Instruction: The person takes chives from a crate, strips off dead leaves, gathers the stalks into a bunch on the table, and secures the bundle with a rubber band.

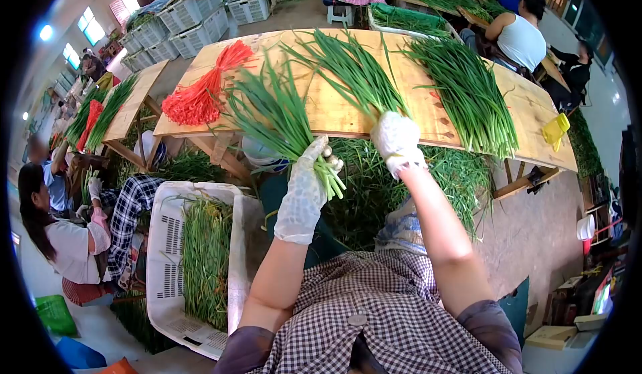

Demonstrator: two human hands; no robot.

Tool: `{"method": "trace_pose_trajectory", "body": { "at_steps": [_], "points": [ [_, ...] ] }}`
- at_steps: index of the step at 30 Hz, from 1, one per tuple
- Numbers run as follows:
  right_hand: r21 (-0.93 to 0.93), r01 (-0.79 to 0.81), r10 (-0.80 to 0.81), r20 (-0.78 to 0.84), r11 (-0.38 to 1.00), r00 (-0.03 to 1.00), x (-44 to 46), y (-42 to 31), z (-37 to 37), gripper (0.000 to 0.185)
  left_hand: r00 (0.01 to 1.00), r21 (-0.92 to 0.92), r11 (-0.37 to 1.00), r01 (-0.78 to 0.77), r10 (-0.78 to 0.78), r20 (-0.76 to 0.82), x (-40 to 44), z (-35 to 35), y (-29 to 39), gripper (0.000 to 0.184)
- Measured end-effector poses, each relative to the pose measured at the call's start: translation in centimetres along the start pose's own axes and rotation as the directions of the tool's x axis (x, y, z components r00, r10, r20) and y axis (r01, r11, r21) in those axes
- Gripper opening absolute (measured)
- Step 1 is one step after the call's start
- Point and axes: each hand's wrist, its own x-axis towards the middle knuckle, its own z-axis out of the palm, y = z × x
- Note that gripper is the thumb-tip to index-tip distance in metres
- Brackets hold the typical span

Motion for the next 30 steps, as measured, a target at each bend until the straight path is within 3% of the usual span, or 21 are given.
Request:
{"method": "trace_pose_trajectory", "body": {
  "at_steps": [1,2,3,4,5,7,9,11,12,17,18,19,21,22,23,25,26,27,29,30],
  "points": [
    [0.22,-0.108,0.077,0.148,0.97,0.986,-1.1,0.0,-0.6,0.015,0.994,0.041,0.999,-0.018,0.023,-0.104,-0.1,0.1,0.0,0.015],
    [0.543,-0.153,0.025,0.236,0.826,0.971,-2.7,0.1,-0.7,0.017,1.0,-0.034,0.999,0.013,-0.013,0.004,1.5,-2.4,-0.7,0.02],
    [0.788,-0.217,-0.055,0.303,0.577,0.952,-4.5,0.3,-0.5,0.02,1.0,-0.038,0.999,0.011,-0.011,-0.002,1.4,-2.4,-0.8,0.02],
    [0.887,-0.332,-0.101,0.381,0.319,0.919,-6.2,0.3,0.1,0.02,0.995,0.079,0.997,0.005,0.003,-0.103,1.2,-2.3,-1.2,0.023],
    [0.896,-0.443,-0.167,0.443,0.04,0.881,-7.8,0.3,0.8,0.021,0.979,0.195,0.981,0.014,0.026,-0.203,1.0,-2.3,-1.6,0.026],
    [0.868,-0.495,-0.248,0.47,-0.042,0.847,-10.4,0.4,2.3,0.021,0.965,0.237,0.97,-0.047,0.105,-0.239,0.7,-1.9,-2.2,0.02],
    [0.822,-0.563,-0.261,0.527,-0.088,0.809,-11.4,0.1,1.7,0.023,0.958,0.328,0.945,0.007,0.087,-0.272,0.9,-2.2,-2.4,0.02],
    [0.911,-0.411,-0.161,0.399,-0.044,0.902,-10.8,-0.7,3.3,0.024,0.952,0.348,0.937,0.019,0.09,-0.294,0.9,-2.3,-3.0,0.022],
    [0.929,-0.359,-0.069,0.354,-0.087,0.933,-10.3,-1.3,4.0,0.021,0.945,0.37,0.929,0.024,0.099,-0.311,0.9,-2.3,-3.3,0.023],
    [0.925,-0.138,0.134,0.096,0.354,0.986,-10.6,-1.6,4.6,0.021,0.912,0.423,0.906,0.006,0.168,-0.375,0.8,-2.1,-3.3,0.017],
    [0.825,-0.122,0.123,0.063,0.552,0.99,-11.1,-1.5,3.2,0.025,0.906,0.438,0.899,0.01,0.177,-0.384,0.7,-2.0,-3.1,0.017],
    [0.797,-0.155,0.085,0.129,0.584,0.988,-11.7,-1.0,4.0,0.026,0.901,0.448,0.894,-0.018,0.208,-0.379,0.5,-1.7,-2.8,0.015],
    [0.54,-0.099,-0.186,0.448,0.836,0.874,-12.6,0.3,3.1,0.026,0.892,0.392,0.92,-0.013,0.187,-0.411,1.5,-2.5,-2.2,0.014],
    [0.35,0.109,-0.3,0.553,0.93,0.777,-13.6,1.2,5.2,0.028,0.912,0.396,0.917,-0.048,0.201,-0.357,1.6,-2.8,-2.1,0.014],
    [0.165,0.341,-0.359,0.669,0.925,0.65,-14.4,2.3,7.9,0.029,0.913,0.394,0.918,-0.046,0.199,-0.355,1.6,-3.0,-1.9,0.014],
    [0.24,0.254,-0.327,0.856,0.937,0.4,-14.1,5.6,9.6,0.034,0.974,0.245,0.965,-0.093,0.139,-0.176,1.9,-3.6,-1.6,0.016],
    [0.102,0.138,-0.167,0.754,0.985,0.635,-14.8,4.7,6.8,0.037,1.0,0.075,0.997,-0.01,0.01,0.001,2.4,-5.4,-1.4,0.02],
    [0.351,0.011,-0.194,0.49,0.936,0.85,-14.7,5.4,5.7,0.037,0.995,-0.042,0.999,-0.026,0.022,-0.102,-0.2,-1.5,-0.6,0.025],
    [0.47,-0.23,0.085,0.309,0.852,0.947,-12.9,4.7,1.5,0.035,0.988,-0.215,0.976,0.032,-0.063,-0.141,-2.1,1.3,0.2,0.028],
    [0.646,-0.256,0.15,0.215,0.719,0.965,-12.0,4.8,2.2,0.035,0.988,-0.21,0.977,0.034,-0.064,-0.139,-1.5,0.2,-0.2,0.028]
  ]
}}
